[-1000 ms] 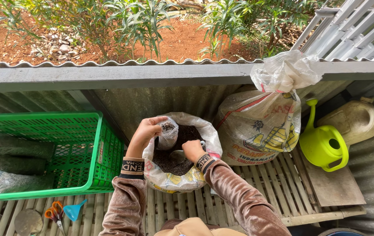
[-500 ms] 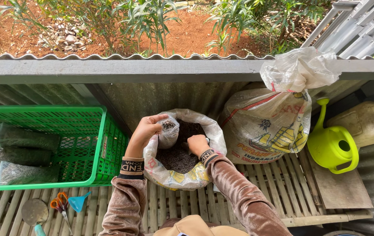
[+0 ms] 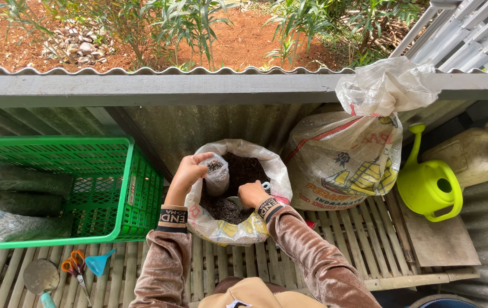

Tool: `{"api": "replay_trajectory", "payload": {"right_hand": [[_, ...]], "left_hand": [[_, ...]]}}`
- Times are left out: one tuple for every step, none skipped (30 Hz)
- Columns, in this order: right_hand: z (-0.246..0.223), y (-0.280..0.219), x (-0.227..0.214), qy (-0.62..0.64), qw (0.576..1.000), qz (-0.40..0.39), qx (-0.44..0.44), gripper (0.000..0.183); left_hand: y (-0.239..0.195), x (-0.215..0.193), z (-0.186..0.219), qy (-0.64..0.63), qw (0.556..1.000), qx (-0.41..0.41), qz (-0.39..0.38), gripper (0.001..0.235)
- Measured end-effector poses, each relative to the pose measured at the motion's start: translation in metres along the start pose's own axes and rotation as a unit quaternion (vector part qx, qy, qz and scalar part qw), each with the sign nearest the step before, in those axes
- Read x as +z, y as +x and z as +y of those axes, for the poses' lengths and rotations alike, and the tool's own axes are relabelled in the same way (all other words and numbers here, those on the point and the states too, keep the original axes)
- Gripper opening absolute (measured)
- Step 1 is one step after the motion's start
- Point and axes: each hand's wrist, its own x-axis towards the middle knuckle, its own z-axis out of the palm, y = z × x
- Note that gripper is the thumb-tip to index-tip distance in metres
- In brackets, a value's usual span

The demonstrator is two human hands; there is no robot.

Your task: The person scoops soil from a large sack into small transparent plastic pouches using a white scoop. They then place the filled pouches into a green basket. The person repeats this process multiple times.

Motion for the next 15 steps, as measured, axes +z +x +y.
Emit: {"api": "replay_trajectory", "payload": {"right_hand": [[-0.004, -0.005, -0.004, -0.007, 1.000, 0.002, -0.001, 0.016], [-0.011, -0.007, -0.008, -0.014, 1.000, 0.006, -0.003, 0.022], [-0.015, -0.012, -0.013, -0.020, 1.000, 0.009, -0.005, 0.030], [-0.016, -0.014, -0.021, -0.020, 1.000, 0.005, -0.007, 0.025], [-0.017, -0.016, -0.029, -0.019, 1.000, 0.001, -0.008, 0.021], [-0.017, -0.019, -0.034, -0.018, 1.000, -0.003, -0.010, 0.018], [-0.016, -0.021, -0.039, -0.018, 1.000, -0.006, -0.008, 0.018], [-0.015, -0.024, -0.041, -0.016, 1.000, -0.010, -0.006, 0.019], [-0.015, -0.026, -0.043, -0.015, 1.000, -0.013, -0.004, 0.020], [-0.013, -0.028, -0.045, 0.018, 1.000, -0.015, -0.016, 0.024], [-0.012, -0.030, -0.046, 0.052, 0.998, -0.018, -0.029, 0.028], [-0.013, -0.033, -0.046, 0.085, 0.995, -0.020, -0.042, 0.034], [-0.014, -0.035, -0.046, 0.089, 0.995, -0.025, -0.045, 0.036], [-0.016, -0.038, -0.047, 0.093, 0.994, -0.029, -0.048, 0.039], [-0.018, -0.041, -0.049, 0.097, 0.993, -0.033, -0.051, 0.042]], "left_hand": [[-0.001, 0.001, -0.001, -0.005, 1.000, 0.005, -0.008, 0.066], [0.000, 0.002, -0.001, -0.009, 1.000, 0.011, -0.014, 0.066], [-0.001, 0.002, -0.002, -0.014, 1.000, 0.017, -0.021, 0.066], [0.001, 0.003, 0.001, -0.003, 1.000, 0.015, -0.026, 0.067], [0.002, 0.003, 0.002, 0.007, 0.999, 0.012, -0.031, 0.069], [0.002, 0.004, 0.002, 0.016, 0.999, 0.009, -0.036, 0.070], [0.001, 0.004, 0.002, 0.013, 0.999, 0.010, -0.038, 0.070], [0.001, 0.004, 0.001, 0.011, 0.999, 0.011, -0.041, 0.069], [0.001, 0.004, 0.000, 0.008, 0.999, 0.012, -0.044, 0.069], [0.001, 0.004, 0.000, 0.015, 0.999, 0.012, -0.045, 0.070], [0.001, 0.004, 0.000, 0.022, 0.999, 0.011, -0.047, 0.070], [0.001, 0.005, 0.000, 0.029, 0.998, 0.011, -0.047, 0.071], [0.000, 0.005, 0.000, 0.033, 0.998, 0.013, -0.049, 0.072], [0.000, 0.006, 0.000, 0.037, 0.998, 0.016, -0.051, 0.072], [-0.001, 0.006, 0.001, 0.042, 0.998, 0.019, -0.053, 0.073]]}}
